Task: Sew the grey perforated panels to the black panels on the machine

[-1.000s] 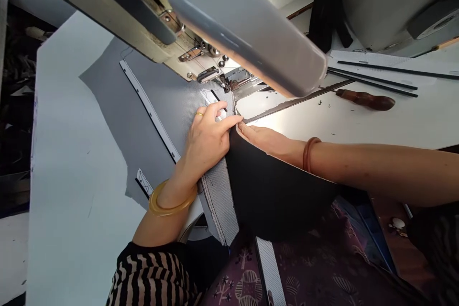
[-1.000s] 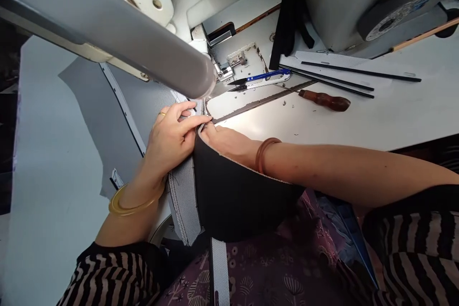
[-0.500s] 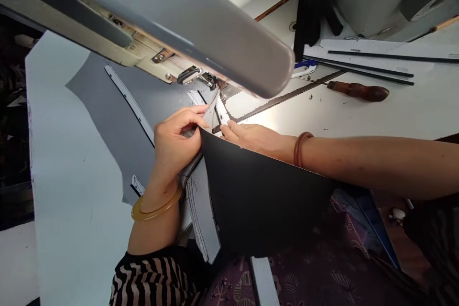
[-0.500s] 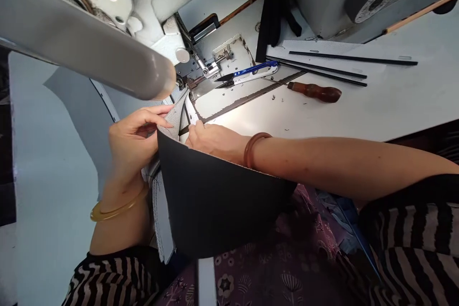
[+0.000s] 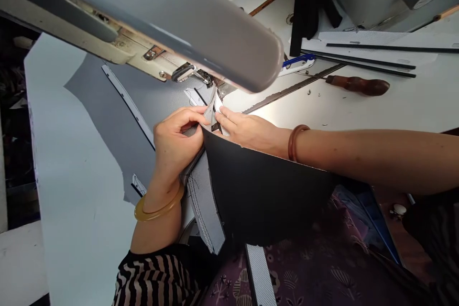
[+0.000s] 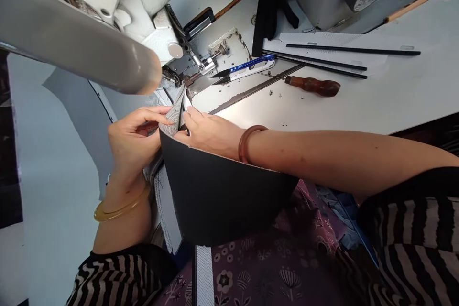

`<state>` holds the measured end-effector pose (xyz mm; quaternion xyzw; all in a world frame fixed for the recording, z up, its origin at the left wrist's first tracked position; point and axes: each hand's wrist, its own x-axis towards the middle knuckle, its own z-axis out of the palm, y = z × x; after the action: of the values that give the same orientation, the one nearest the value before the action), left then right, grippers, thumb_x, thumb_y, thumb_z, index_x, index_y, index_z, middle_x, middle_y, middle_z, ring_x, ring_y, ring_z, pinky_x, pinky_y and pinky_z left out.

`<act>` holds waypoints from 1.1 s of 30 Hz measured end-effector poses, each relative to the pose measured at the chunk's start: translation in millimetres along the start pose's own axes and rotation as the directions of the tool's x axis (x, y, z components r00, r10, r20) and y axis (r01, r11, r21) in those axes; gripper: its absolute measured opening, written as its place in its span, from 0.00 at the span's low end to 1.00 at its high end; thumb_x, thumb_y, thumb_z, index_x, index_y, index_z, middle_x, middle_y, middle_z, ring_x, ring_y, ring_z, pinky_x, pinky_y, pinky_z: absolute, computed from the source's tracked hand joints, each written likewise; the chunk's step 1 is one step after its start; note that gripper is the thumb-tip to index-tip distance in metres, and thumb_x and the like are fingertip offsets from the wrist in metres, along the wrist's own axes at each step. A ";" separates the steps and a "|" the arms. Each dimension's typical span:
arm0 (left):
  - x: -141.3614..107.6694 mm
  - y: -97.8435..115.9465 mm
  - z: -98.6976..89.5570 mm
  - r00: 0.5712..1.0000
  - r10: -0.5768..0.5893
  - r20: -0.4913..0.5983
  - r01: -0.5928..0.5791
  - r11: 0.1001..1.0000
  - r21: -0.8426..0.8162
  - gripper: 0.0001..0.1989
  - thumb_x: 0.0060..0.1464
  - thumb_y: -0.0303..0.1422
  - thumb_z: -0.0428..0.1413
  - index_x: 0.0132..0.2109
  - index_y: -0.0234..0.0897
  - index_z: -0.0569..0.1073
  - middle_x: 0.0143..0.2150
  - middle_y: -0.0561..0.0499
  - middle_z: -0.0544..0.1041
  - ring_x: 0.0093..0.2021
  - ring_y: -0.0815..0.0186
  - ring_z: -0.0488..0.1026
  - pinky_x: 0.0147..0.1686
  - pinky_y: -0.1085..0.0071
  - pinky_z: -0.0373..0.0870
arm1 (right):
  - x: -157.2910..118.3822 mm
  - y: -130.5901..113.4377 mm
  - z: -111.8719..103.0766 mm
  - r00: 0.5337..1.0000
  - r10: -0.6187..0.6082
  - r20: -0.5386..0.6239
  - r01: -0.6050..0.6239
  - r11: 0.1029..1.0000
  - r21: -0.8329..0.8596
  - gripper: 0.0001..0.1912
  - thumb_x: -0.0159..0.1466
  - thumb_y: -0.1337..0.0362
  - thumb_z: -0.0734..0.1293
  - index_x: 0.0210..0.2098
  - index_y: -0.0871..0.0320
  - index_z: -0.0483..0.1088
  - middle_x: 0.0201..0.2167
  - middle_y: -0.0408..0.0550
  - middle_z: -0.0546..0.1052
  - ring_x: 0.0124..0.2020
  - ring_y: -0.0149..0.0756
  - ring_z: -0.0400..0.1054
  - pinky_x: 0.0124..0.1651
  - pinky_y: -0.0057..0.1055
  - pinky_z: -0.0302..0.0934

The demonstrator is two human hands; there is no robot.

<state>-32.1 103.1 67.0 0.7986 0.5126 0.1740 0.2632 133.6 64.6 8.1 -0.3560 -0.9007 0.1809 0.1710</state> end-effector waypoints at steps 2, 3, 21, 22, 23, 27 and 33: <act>0.9 1.1 -0.5 0.999 -0.014 -0.039 0.014 1.000 -0.018 0.05 0.50 0.26 0.54 0.31 0.39 0.73 0.44 0.54 0.80 0.48 0.68 0.76 0.50 0.67 0.75 | 2.8 1.3 2.7 0.998 0.062 -0.018 -0.063 0.993 -0.100 0.18 0.70 0.70 0.49 0.54 0.68 0.61 0.51 0.65 0.69 0.53 0.49 0.64 0.50 0.48 0.63; 1.4 2.1 -0.9 0.998 -0.026 -0.057 0.025 1.000 -0.020 0.04 0.50 0.26 0.54 0.31 0.39 0.73 0.44 0.54 0.80 0.47 0.68 0.76 0.50 0.68 0.75 | 4.0 1.0 2.7 0.996 0.084 -0.015 -0.085 0.984 -0.158 0.18 0.70 0.69 0.50 0.55 0.68 0.62 0.52 0.66 0.68 0.53 0.50 0.64 0.49 0.47 0.64; 3.4 8.1 -2.0 0.993 -0.078 -0.093 0.081 0.996 0.029 0.05 0.48 0.25 0.53 0.30 0.39 0.72 0.42 0.56 0.81 0.47 0.68 0.76 0.48 0.69 0.76 | 5.6 -6.6 -10.7 0.983 0.143 0.112 -0.110 0.959 -0.260 0.21 0.70 0.68 0.49 0.56 0.72 0.62 0.53 0.66 0.69 0.54 0.53 0.64 0.49 0.42 0.66; 3.3 7.9 -1.8 0.993 -0.075 -0.091 0.077 0.997 0.024 0.06 0.48 0.25 0.53 0.30 0.39 0.72 0.42 0.56 0.81 0.47 0.68 0.76 0.49 0.68 0.76 | 5.4 -6.5 -10.4 0.985 0.142 0.101 -0.110 0.955 -0.277 0.22 0.70 0.69 0.48 0.56 0.72 0.63 0.52 0.65 0.70 0.53 0.53 0.65 0.48 0.41 0.66; 3.2 7.7 -1.5 0.994 -0.071 -0.088 0.073 0.997 0.017 0.06 0.48 0.24 0.53 0.30 0.39 0.72 0.42 0.56 0.81 0.47 0.68 0.76 0.49 0.68 0.76 | 5.1 -6.3 -9.8 0.986 0.140 0.089 -0.108 0.950 -0.292 0.22 0.70 0.69 0.48 0.55 0.72 0.63 0.51 0.64 0.71 0.53 0.52 0.65 0.48 0.41 0.66; 3.1 7.6 -0.7 0.995 -0.057 -0.087 0.057 0.998 0.000 0.06 0.48 0.24 0.53 0.29 0.39 0.72 0.41 0.54 0.81 0.47 0.68 0.77 0.48 0.69 0.76 | 4.4 -4.2 -7.0 0.991 0.101 0.088 -0.065 0.940 -0.335 0.23 0.69 0.69 0.46 0.54 0.72 0.64 0.50 0.65 0.71 0.51 0.53 0.66 0.49 0.41 0.64; 1.7 7.6 -0.6 0.995 -0.058 -0.081 0.058 0.998 0.006 0.06 0.49 0.24 0.52 0.31 0.38 0.73 0.42 0.55 0.81 0.47 0.69 0.76 0.49 0.69 0.75 | 4.9 -3.3 -4.8 0.992 0.081 0.095 -0.048 0.950 -0.310 0.22 0.70 0.70 0.47 0.55 0.73 0.62 0.49 0.65 0.71 0.52 0.53 0.65 0.48 0.40 0.64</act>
<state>-26.2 102.3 72.0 0.7768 0.5464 0.1962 0.2439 130.4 66.8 14.7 -0.3973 -0.9136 0.0629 0.0596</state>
